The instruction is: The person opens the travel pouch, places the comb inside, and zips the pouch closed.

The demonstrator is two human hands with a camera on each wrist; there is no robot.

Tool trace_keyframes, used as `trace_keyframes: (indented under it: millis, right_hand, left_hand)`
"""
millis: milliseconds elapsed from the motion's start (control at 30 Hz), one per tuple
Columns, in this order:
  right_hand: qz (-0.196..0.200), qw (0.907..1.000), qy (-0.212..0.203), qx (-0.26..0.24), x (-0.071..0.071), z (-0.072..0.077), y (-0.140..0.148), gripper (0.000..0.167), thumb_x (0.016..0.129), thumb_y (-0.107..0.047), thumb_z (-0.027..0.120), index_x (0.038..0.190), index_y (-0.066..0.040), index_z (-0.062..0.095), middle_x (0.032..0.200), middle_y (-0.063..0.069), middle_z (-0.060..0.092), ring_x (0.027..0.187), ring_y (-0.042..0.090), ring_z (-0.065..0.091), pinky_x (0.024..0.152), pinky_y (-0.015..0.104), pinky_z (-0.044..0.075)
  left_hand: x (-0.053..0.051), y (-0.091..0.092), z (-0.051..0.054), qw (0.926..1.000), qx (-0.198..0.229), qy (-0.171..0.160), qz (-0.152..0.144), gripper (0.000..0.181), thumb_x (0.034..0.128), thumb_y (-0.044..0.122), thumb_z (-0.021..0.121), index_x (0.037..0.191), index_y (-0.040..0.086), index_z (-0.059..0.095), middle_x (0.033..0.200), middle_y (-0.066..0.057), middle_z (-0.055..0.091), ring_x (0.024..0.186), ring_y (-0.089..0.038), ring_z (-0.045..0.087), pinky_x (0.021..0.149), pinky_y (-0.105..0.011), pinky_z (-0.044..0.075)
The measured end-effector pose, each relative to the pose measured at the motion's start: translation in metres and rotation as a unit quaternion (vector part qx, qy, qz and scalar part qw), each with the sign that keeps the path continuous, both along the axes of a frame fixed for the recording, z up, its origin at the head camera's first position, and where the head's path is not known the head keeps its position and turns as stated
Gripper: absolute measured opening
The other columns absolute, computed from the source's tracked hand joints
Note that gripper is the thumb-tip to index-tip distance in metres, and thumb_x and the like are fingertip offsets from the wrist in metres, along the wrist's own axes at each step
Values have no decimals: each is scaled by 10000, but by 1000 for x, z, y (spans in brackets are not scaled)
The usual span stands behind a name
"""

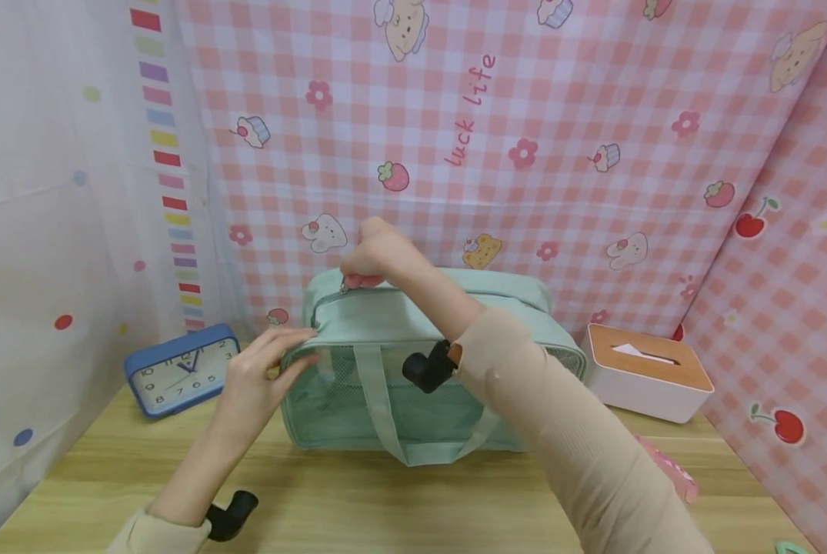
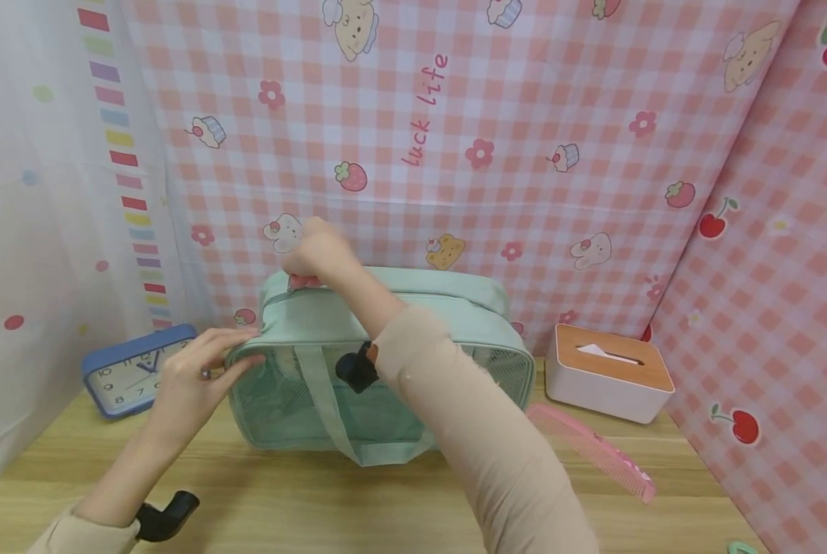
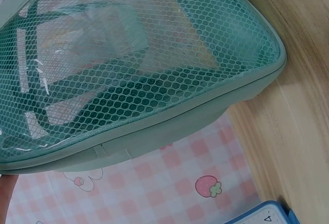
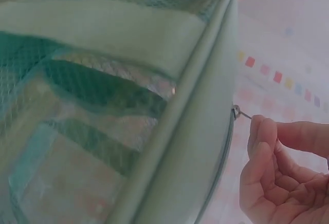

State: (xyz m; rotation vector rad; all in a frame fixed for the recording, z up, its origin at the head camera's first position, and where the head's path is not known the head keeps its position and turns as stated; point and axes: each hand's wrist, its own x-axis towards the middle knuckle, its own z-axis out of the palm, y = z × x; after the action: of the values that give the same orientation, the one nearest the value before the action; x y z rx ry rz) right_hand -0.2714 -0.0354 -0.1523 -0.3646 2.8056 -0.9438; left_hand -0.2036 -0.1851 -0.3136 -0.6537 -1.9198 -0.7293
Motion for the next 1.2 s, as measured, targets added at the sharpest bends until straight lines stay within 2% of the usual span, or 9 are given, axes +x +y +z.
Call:
trace_keyframes:
  millis: [200, 333, 467, 600, 700, 833, 1000, 1100, 1200]
  right_hand:
    - [239, 9996, 69, 92, 3, -7, -17, 111, 837, -86, 575, 773, -26, 644, 518, -23, 591, 453, 83, 531, 480, 168, 501]
    - [269, 9995, 135, -5, 6, -11, -22, 144, 835, -147, 622, 889, -14, 619, 509, -26, 591, 460, 89, 552, 493, 174, 516]
    - [257, 9992, 54, -294, 7, -14, -23, 228, 823, -173, 664, 943, 7, 592, 576, 13, 642, 502, 110, 597, 529, 197, 545]
    - [401, 9974, -54, -602, 9, -14, -14, 221, 833, -202, 670, 837, 15, 634, 696, 81, 698, 637, 170, 673, 599, 232, 571]
    - [493, 9951, -206, -827, 8, -12, -1, 241, 841, -217, 665, 815, 23, 660, 770, 122, 711, 689, 187, 684, 641, 249, 578]
    - [527, 9915, -481, -1089, 5, -13, 26, 263, 853, -226, 650, 907, 30, 683, 844, 136, 714, 665, 143, 670, 658, 247, 578]
    - [361, 9849, -748, -1522, 2, -14, 70, 308, 864, -244, 637, 1030, 13, 674, 905, 120, 715, 697, 111, 674, 691, 251, 577]
    - [269, 9824, -779, -1677, 3, -15, 99, 334, 869, -249, 629, 1070, 18, 657, 924, 117, 714, 725, 104, 679, 724, 263, 576]
    - [220, 9805, -737, -1810, 4, -18, 132, 364, 884, -246, 608, 1092, 52, 628, 873, 81, 717, 732, 85, 675, 736, 255, 574]
  left_hand:
    - [0, 0, 0, 10000, 11, 50, -39, 386, 612, -65, 779, 971, 42, 687, 924, -67, 664, 686, -110, 594, 546, -83, 459]
    - [0, 2, 0, 9999, 37, 87, -80, 396, 609, -64, 781, 979, 39, 685, 938, -70, 665, 690, -117, 597, 545, -85, 449]
    - [0, 3, 0, 9999, 47, 91, -92, 404, 604, -68, 781, 981, 37, 684, 945, -72, 664, 717, -142, 619, 570, -79, 461]
    - [1, 3, 0, 10000, 1, 34, -71, 394, 613, -62, 778, 983, 38, 683, 943, -74, 664, 714, -135, 617, 575, -70, 466]
    - [1, 2, 1, 10000, -41, 38, -18, 398, 610, -58, 782, 984, 39, 684, 934, -75, 665, 702, -130, 611, 569, -75, 466]
    - [1, 0, 1, 10000, -70, 36, 46, 409, 601, -53, 790, 984, 44, 686, 928, -73, 667, 694, -128, 605, 574, -79, 475]
    - [2, -2, 3, 9997, -216, -71, 95, 406, 604, -44, 794, 984, 45, 682, 916, -66, 660, 690, -123, 600, 608, -69, 491]
    - [2, -5, 8, 9990, -408, -176, 46, 393, 606, -35, 797, 973, 47, 680, 900, -52, 653, 711, -131, 612, 645, -58, 496]
    - [0, -6, 20, 9976, -658, -222, -72, 346, 614, -11, 800, 935, 40, 685, 861, -47, 656, 716, -147, 630, 647, -126, 533]
